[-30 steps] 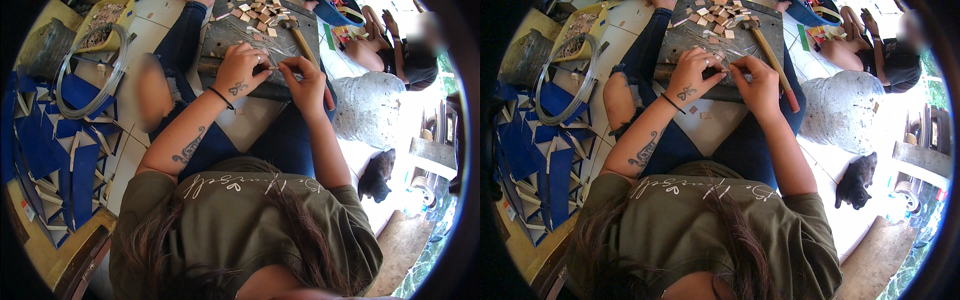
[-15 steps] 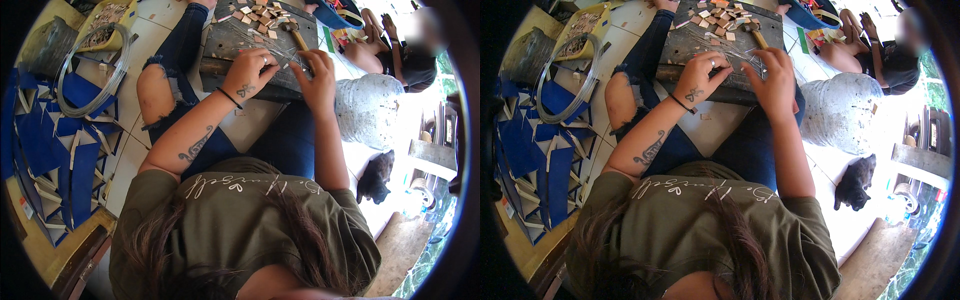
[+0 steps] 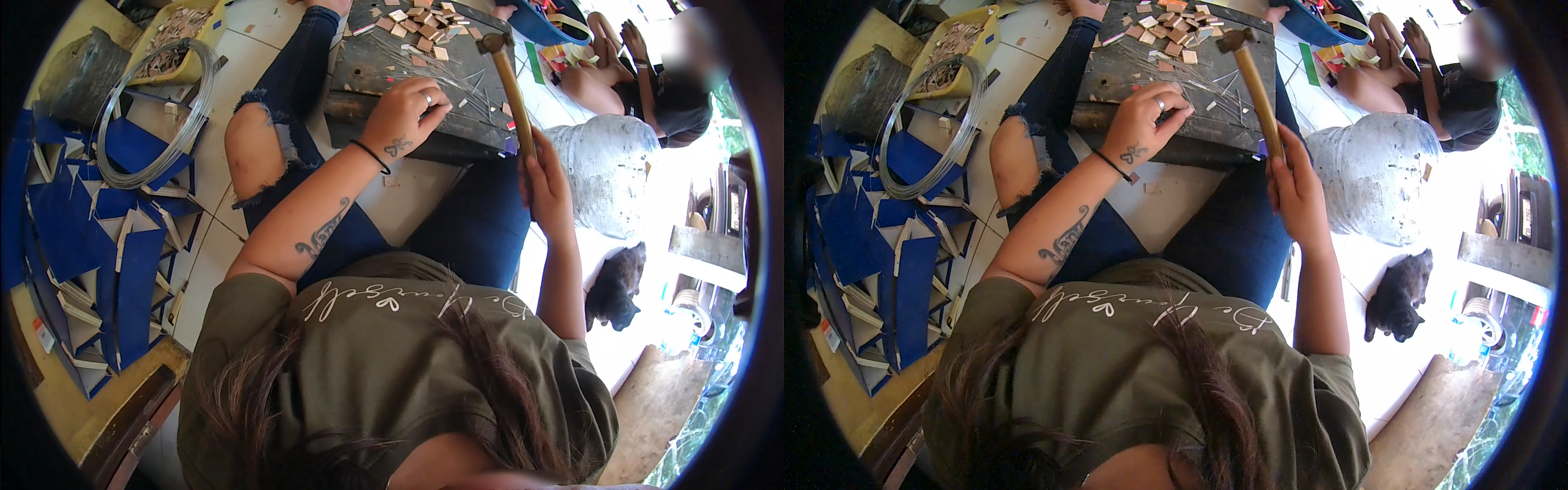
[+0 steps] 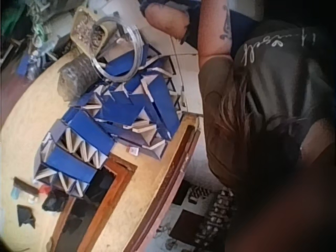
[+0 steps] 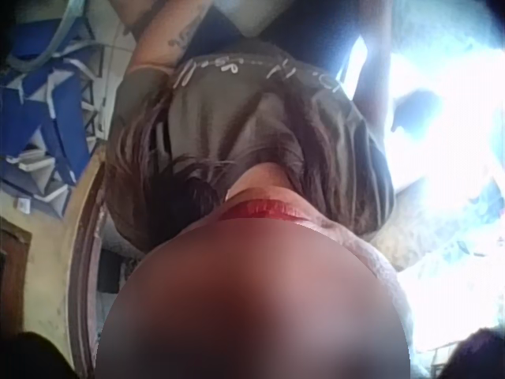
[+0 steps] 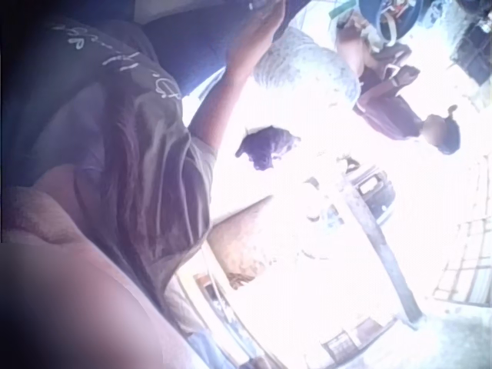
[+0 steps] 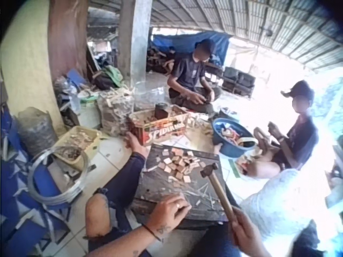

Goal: The person sits on the floor and repeatedly hammers small metal wires or pins into a wooden block using a hammer. They pick up individual wires, position them on the block, and strike them with the hammer. A black cat is visible nearby on the floor.

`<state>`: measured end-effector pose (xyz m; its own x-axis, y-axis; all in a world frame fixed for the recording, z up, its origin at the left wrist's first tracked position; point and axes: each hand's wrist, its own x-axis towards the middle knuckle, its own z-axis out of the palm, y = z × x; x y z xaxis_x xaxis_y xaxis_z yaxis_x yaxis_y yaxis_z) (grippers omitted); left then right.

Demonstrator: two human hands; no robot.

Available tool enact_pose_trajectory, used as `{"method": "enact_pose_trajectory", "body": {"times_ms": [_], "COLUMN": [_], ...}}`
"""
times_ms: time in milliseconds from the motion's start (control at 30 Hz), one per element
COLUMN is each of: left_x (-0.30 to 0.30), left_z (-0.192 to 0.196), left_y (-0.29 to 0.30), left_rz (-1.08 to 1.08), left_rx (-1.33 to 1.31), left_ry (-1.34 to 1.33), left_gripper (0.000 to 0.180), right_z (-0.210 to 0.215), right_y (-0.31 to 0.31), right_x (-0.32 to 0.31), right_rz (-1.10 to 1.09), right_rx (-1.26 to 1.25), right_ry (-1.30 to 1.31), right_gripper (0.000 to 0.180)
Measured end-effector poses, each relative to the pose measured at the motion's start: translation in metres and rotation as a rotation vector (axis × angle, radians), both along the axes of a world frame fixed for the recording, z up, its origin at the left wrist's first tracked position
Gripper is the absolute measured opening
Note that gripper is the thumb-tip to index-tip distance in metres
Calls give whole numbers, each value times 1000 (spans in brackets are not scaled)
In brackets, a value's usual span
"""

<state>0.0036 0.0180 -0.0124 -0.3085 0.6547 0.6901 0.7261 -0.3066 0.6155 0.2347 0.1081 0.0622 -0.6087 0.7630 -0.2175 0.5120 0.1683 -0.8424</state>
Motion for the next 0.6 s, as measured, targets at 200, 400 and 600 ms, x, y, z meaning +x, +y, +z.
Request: {"method": "enact_pose_trajectory", "body": {"times_ms": [200, 400, 600], "left_x": [1, 2, 3], "left_z": [-2, -1, 1], "left_y": [1, 1, -1], "left_rz": [-19, 11, 6], "left_rx": [-65, -37, -46], "left_ry": [-13, 53, 59], "left_gripper": [6, 5, 5], "right_z": [23, 31, 26], "right_y": [-54, -70, -68], "right_x": [21, 28, 27], "right_rz": [148, 203, 229], "right_rx": [666, 692, 706], "right_ry": [-26, -199, -33], "right_gripper": [47, 52, 53]}}
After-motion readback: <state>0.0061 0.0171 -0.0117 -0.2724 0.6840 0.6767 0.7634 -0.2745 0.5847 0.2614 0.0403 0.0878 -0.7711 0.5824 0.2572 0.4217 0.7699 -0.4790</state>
